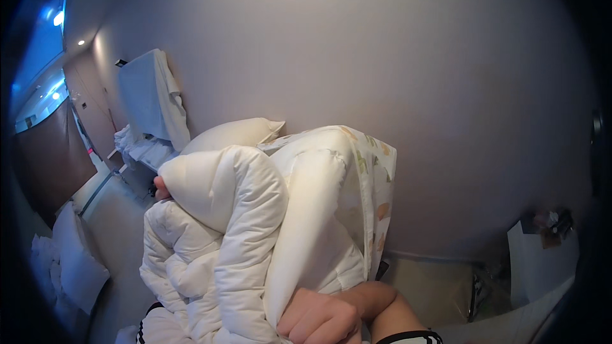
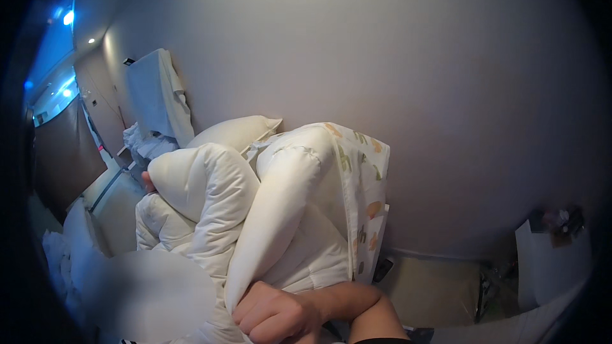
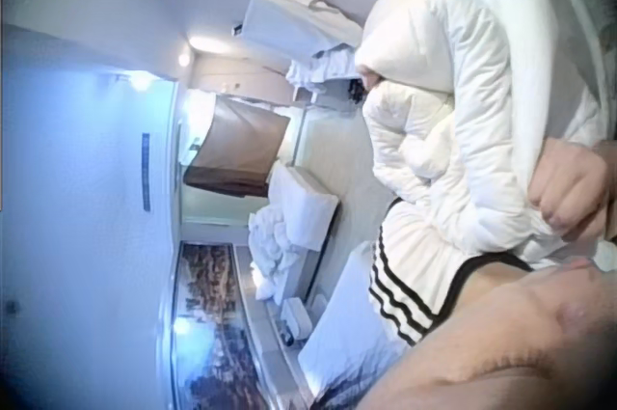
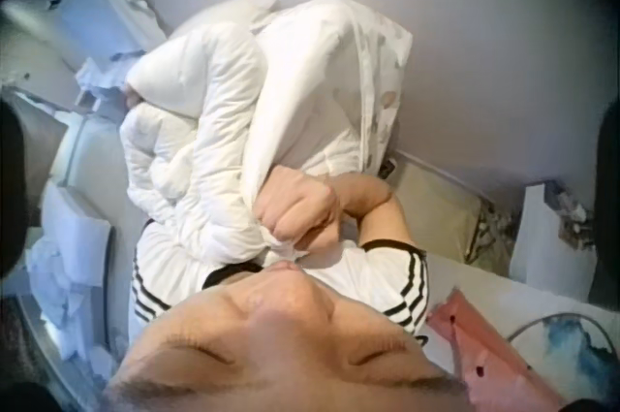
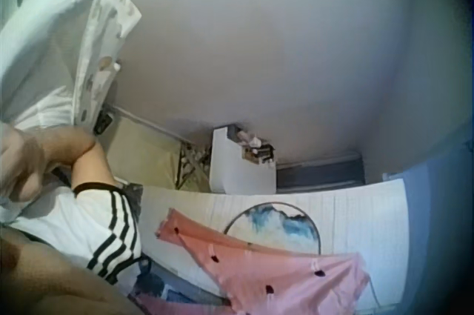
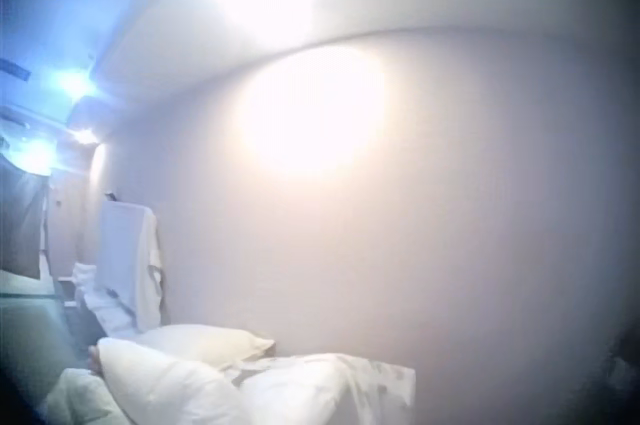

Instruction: The person smooths a white fitted sheet on a mattress, then places a white pillow and a white duvet on the bed. They repeatedly lift, shake, and reposition the duvet to spread it evenly across the mattress.

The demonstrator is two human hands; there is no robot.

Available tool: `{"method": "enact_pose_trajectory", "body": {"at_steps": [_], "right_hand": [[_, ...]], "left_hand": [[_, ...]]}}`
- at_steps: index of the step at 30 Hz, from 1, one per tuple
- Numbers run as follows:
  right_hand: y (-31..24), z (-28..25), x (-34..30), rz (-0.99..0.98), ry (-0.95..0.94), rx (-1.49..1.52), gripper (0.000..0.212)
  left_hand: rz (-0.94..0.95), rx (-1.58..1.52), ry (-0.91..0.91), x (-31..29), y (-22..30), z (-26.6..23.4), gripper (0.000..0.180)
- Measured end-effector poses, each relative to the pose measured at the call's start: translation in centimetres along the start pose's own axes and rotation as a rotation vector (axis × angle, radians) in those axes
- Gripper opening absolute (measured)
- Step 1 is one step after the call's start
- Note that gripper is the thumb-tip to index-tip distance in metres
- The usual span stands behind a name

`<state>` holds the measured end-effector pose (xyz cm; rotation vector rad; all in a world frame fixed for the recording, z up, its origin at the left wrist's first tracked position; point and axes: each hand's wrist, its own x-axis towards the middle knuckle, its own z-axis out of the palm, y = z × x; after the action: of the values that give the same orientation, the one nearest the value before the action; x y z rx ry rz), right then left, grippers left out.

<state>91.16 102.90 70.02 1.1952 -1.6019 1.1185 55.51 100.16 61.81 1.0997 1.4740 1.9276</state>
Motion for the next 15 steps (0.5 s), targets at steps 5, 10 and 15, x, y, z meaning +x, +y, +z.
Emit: {"method": "enact_pose_trajectory", "body": {"at_steps": [5,10,15], "right_hand": [[0.5,1.1,1.5,-0.026,-0.092,0.056,0.035],[2.6,4.9,2.6,-0.215,-0.105,0.221,0.032],[2.1,6.4,5.6,-0.106,-0.375,0.14,0.029]], "left_hand": [[-0.171,-0.031,0.238,-11.3,-4.3,-7.0,0.061],[-0.2,-0.036,0.502,-21.0,-2.4,-11.1,0.061],[-0.202,-0.223,0.509,-22.5,-6.4,-10.1,0.06]]}}
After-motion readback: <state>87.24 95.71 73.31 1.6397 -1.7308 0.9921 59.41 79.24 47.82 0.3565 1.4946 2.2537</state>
